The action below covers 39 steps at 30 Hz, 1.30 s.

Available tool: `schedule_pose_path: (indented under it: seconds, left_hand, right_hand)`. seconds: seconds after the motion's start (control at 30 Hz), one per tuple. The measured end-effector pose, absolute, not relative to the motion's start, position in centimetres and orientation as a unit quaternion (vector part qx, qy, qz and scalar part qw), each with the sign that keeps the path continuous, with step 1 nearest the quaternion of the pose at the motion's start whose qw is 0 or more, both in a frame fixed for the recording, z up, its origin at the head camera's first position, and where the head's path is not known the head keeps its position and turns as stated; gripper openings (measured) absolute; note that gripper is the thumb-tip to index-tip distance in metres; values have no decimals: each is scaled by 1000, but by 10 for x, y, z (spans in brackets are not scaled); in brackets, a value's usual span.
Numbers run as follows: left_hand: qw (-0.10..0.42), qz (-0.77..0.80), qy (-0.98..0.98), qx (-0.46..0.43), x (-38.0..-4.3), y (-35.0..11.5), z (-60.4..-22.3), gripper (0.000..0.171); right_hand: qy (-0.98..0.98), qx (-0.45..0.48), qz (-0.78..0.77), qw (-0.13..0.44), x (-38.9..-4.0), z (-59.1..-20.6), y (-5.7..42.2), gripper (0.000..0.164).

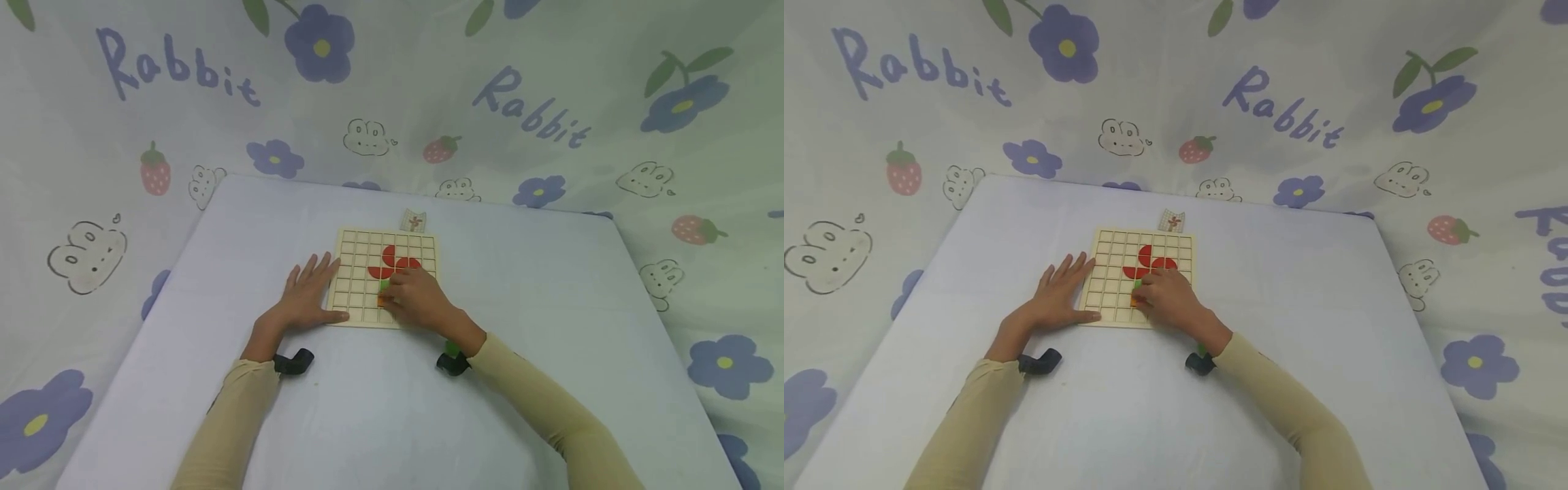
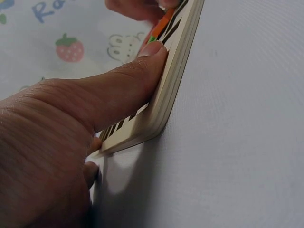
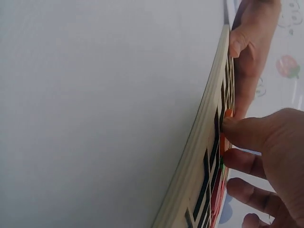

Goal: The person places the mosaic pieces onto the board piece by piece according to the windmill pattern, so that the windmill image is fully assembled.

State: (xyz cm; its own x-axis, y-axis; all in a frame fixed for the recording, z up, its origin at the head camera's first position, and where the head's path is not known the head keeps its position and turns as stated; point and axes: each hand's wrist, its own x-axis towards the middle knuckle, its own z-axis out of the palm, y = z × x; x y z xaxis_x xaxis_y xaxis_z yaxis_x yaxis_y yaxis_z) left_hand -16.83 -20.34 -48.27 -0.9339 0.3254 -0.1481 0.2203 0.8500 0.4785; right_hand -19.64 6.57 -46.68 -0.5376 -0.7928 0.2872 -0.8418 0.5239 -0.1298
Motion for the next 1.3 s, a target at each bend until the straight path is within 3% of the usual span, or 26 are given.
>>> schedule_pose_path:
  seconds: [0.23,0.43,0.93,1.3]
  left_hand:
    - [113,238,954,145,-169,-201,-484,118]
    - [114,236,955,140,-168,-202,-484,118]
    - [111,236,955,140,-167,-203,-481,118]
    - [102,241,954,145,-167,-203,-483,118]
  right_hand:
    - [-883,459,85,51,-194,-459,69,15]
    - [-880,458,114,55,-193,-464,78,16]
    - [-913,373,156,47,-167,-454,151,12]
    - [-916,360,179,-14,-139,-452,193,17]
